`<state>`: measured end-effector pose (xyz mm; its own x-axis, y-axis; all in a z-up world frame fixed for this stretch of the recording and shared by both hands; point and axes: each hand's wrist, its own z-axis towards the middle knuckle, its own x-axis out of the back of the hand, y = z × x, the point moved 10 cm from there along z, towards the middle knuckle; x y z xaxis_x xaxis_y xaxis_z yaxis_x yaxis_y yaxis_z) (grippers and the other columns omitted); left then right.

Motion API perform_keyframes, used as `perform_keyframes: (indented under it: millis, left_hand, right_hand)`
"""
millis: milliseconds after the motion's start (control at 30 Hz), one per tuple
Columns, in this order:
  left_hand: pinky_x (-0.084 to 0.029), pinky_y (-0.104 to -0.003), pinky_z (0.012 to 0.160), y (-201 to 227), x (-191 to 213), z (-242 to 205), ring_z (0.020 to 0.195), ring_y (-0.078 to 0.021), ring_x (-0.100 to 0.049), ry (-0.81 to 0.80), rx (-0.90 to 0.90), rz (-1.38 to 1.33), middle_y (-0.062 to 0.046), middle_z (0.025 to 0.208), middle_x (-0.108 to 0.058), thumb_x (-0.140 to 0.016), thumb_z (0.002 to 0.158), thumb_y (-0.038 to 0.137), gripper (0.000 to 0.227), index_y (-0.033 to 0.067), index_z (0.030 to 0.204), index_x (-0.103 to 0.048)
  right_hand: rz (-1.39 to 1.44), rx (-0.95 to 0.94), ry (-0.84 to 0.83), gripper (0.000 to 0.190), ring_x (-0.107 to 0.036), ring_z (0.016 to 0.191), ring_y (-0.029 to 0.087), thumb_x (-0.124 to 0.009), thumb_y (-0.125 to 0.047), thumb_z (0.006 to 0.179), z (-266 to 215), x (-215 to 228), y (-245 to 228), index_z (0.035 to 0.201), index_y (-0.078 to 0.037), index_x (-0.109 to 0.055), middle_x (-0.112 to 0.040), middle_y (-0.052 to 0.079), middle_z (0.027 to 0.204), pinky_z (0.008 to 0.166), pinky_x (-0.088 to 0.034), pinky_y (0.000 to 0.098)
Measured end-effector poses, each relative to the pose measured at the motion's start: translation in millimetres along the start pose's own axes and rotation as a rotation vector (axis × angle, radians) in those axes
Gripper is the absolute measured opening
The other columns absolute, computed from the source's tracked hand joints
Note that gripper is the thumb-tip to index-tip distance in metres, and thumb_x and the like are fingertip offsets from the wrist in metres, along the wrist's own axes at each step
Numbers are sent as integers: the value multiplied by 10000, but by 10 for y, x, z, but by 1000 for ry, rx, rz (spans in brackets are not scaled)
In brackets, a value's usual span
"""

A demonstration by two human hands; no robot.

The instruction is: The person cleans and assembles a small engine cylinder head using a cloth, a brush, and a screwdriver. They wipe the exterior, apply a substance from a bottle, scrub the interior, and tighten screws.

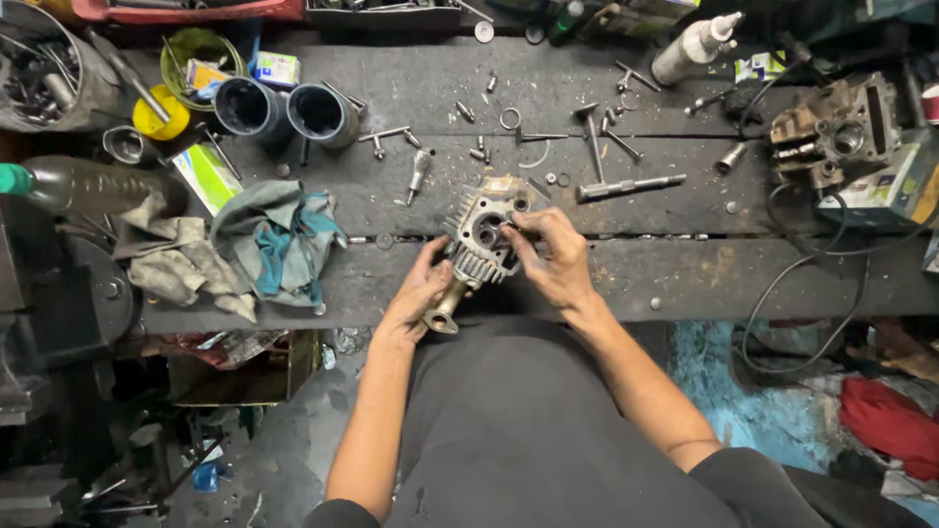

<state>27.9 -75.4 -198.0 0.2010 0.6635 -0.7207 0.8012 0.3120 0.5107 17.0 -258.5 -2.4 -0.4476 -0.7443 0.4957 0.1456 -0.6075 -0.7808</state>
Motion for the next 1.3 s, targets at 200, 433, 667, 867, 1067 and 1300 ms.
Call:
perform_keyframes:
  millis: [200,433,667,867,1067,1300]
  left_hand:
    - [-590,-362,790,-106,-88,86,1025,-266,-672,-106,3,-171,-180,1277,-616,-748,935,241,817,60,1567,-263]
    - [-572,-357,739,-158,-109,193,1032,-247,-651,-132,-49,-214,-151,1284,-600,-744,937,176,748,98,1550,-323]
    - [-578,-356,745,-281,-49,180,1058,-252,-653,-95,-48,-240,-135,1348,-575,-735,930,173,773,135,1567,-299]
    - [-589,-375,753,-348,-115,180,1021,-269,-663,-100,-62,-222,-148,1348,-569,-713,942,145,824,186,1609,-231]
    - [-600,-417,829,-26,-71,-214,1040,-297,-691,188,-106,714,-212,1250,-653,-673,967,292,872,88,1621,-134]
    - [-543,-491,721,255,-519,-390,808,-436,-693,487,-35,1433,-308,944,-758,-751,892,534,1054,28,1604,-162]
  right_hand:
    - [-24,41,43,209,-711,931,256,-822,44,875,-19,-97,22,1001,-7,-663,-727,113,998,813,-593,349]
    - [-46,26,-44,213,-689,949,267,-817,46,858,54,-152,-5,984,5,-651,-717,120,1001,819,-575,358]
    - [-73,28,-52,216,-686,942,268,-818,30,847,109,-161,-65,1003,9,-671,-718,124,992,824,-570,352]
    - [95,-23,109,198,-699,935,195,-751,-10,950,80,89,47,1101,-3,-623,-697,125,1046,813,-578,312]
    - [-286,-232,174,249,-713,905,238,-631,-31,1037,386,1095,1040,1285,-33,-644,-728,132,1090,726,-568,337]
    - [-724,-362,-46,190,-688,854,446,-751,-203,946,531,1495,2153,1036,-37,-770,-722,243,886,811,-526,513]
